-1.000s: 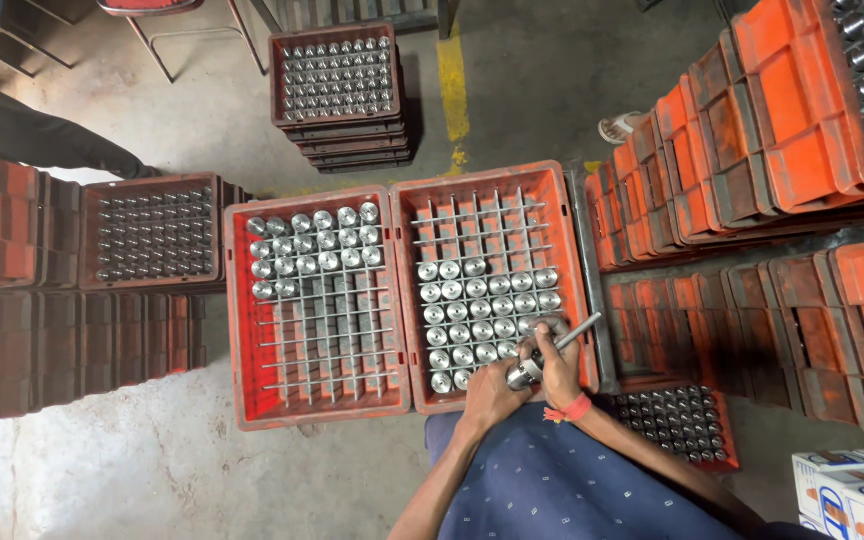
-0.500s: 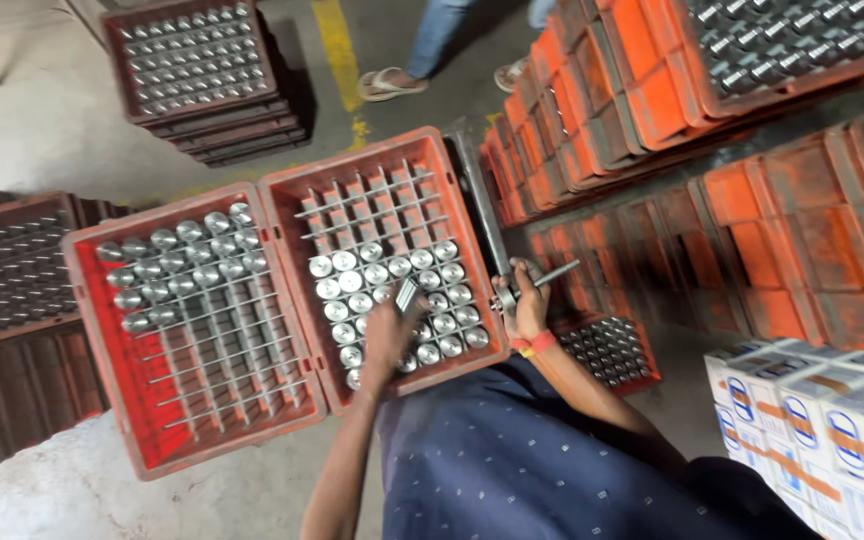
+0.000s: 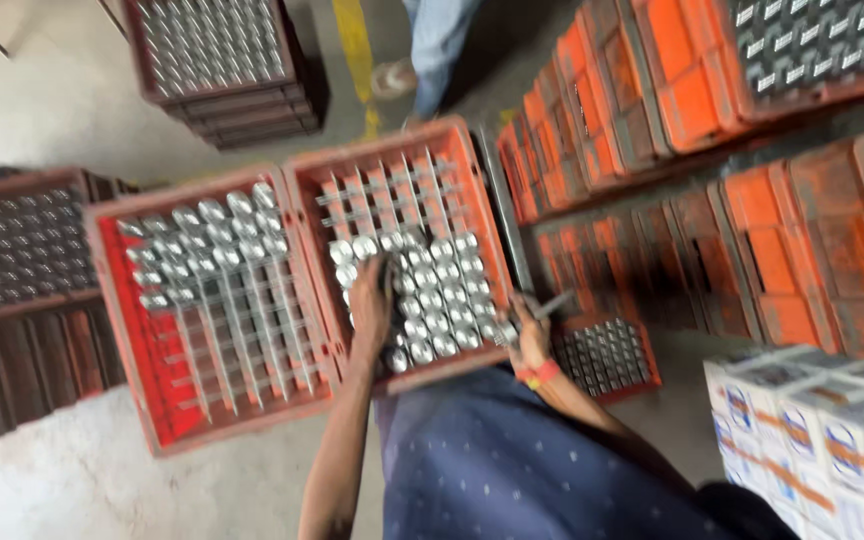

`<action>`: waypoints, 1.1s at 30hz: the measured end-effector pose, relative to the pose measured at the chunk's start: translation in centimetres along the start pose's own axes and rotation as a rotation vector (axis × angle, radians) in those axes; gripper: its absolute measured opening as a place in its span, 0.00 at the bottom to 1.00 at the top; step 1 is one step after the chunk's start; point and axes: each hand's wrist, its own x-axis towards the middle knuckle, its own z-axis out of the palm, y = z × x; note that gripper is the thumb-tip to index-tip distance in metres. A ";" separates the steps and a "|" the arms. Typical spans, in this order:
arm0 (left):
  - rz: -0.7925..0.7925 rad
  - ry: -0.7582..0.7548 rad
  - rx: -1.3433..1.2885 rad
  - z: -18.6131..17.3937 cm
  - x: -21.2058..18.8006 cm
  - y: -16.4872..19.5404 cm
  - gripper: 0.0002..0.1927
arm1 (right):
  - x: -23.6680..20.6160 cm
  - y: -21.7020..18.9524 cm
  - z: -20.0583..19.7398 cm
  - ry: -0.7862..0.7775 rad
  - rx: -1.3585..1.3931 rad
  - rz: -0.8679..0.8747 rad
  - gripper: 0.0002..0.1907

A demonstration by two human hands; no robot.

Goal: The person picks up knurled metal knob parts one at a time and places them upright into the cells of a slotted divider tray, filling the grid row by row. The person holds a metal rod in one hand while transferring the parts from a pile into the tray compartments.

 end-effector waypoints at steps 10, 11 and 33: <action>0.310 -0.155 0.114 1.1 4.5 3.0 0.28 | -1.2 0.9 2.0 -0.007 -0.031 0.020 0.08; 0.282 -0.223 0.117 1.5 5.0 3.0 0.27 | -1.3 0.8 2.3 -0.006 -0.034 0.028 0.08; 0.217 -0.191 -0.082 1.5 6.1 4.5 0.21 | -1.9 0.1 3.6 -0.019 -0.117 0.088 0.07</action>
